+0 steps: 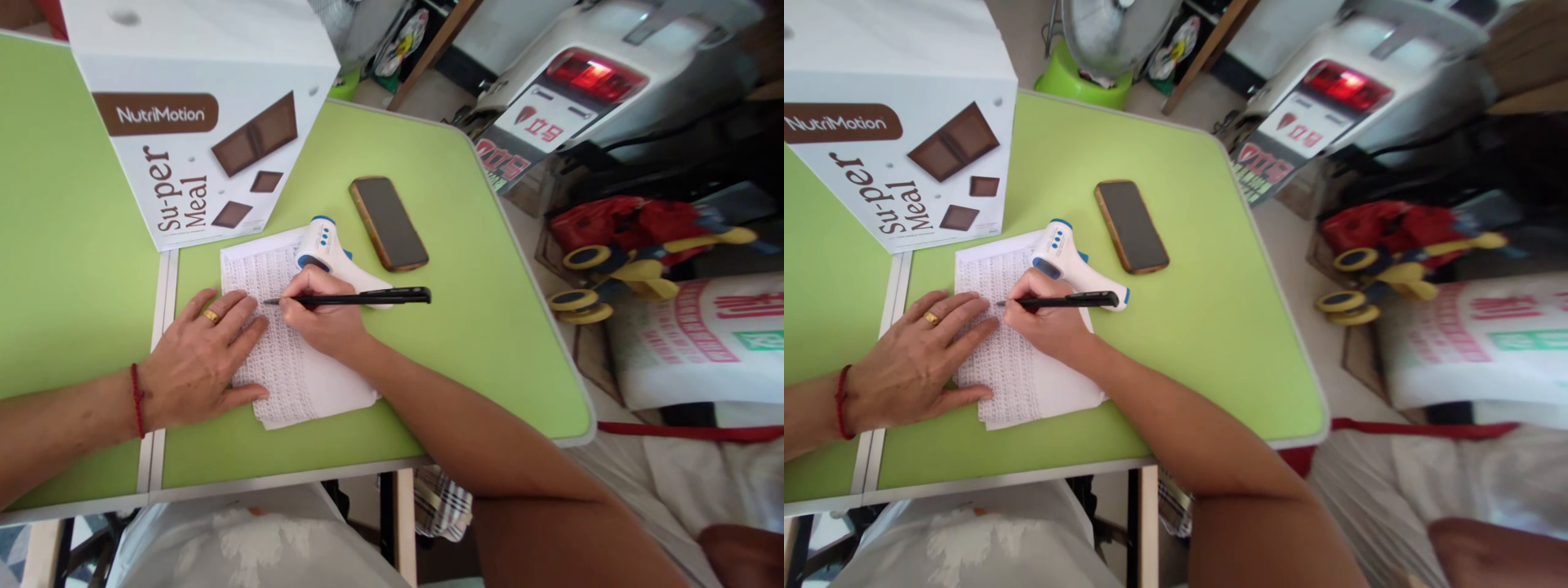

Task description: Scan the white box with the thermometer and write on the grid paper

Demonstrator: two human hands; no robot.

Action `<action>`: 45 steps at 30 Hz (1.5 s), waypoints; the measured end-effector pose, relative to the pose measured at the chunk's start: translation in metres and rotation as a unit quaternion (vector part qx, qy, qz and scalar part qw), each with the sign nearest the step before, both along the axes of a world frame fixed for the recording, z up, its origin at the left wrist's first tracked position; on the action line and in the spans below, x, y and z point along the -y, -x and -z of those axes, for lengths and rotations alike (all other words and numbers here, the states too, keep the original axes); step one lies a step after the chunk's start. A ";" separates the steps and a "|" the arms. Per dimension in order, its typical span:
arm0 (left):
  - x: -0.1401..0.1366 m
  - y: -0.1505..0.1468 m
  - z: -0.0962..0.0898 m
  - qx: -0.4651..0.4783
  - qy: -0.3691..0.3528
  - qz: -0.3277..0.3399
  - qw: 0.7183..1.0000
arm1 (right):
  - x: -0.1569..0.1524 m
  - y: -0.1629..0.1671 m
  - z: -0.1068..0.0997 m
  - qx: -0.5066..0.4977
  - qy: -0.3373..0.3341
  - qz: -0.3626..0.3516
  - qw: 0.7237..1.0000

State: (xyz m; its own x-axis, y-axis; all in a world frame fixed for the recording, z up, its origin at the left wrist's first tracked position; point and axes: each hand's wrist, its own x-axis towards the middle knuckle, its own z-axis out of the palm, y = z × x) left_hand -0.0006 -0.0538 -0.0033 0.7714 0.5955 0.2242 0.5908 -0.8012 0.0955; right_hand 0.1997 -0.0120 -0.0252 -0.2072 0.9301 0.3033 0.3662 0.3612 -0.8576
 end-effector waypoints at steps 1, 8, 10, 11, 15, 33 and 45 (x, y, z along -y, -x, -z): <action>0.000 0.000 0.000 -0.001 0.001 0.000 1.000 | 0.000 0.000 0.000 -0.001 -0.001 0.000 1.000; 0.000 0.000 0.000 0.000 0.001 0.000 1.000 | 0.000 0.001 -0.002 -0.011 -0.013 0.007 1.000; 0.000 0.000 0.000 0.001 -0.002 -0.001 1.000 | 0.000 0.001 -0.001 -0.007 -0.006 0.008 1.000; 0.000 0.000 0.000 0.001 -0.002 -0.001 1.000 | 0.000 0.001 0.000 -0.005 -0.002 0.008 1.000; 0.000 0.000 0.000 -0.002 0.000 -0.002 1.000 | 0.000 0.000 0.000 -0.006 0.001 0.002 1.000; 0.000 0.001 0.001 0.000 0.001 0.000 1.000 | 0.000 0.000 -0.001 -0.024 0.003 0.024 0.999; -0.001 0.001 0.002 0.001 -0.002 0.004 1.000 | 0.002 -0.002 0.000 -0.015 -0.072 0.033 0.997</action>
State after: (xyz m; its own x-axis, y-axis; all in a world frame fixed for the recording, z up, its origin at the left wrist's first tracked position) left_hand -0.0020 -0.0532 -0.0056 0.7752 0.5890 0.2282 0.5850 -0.8058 0.0924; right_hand 0.2016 -0.0143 -0.0248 -0.1358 0.8876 0.4401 0.3674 0.4577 -0.8097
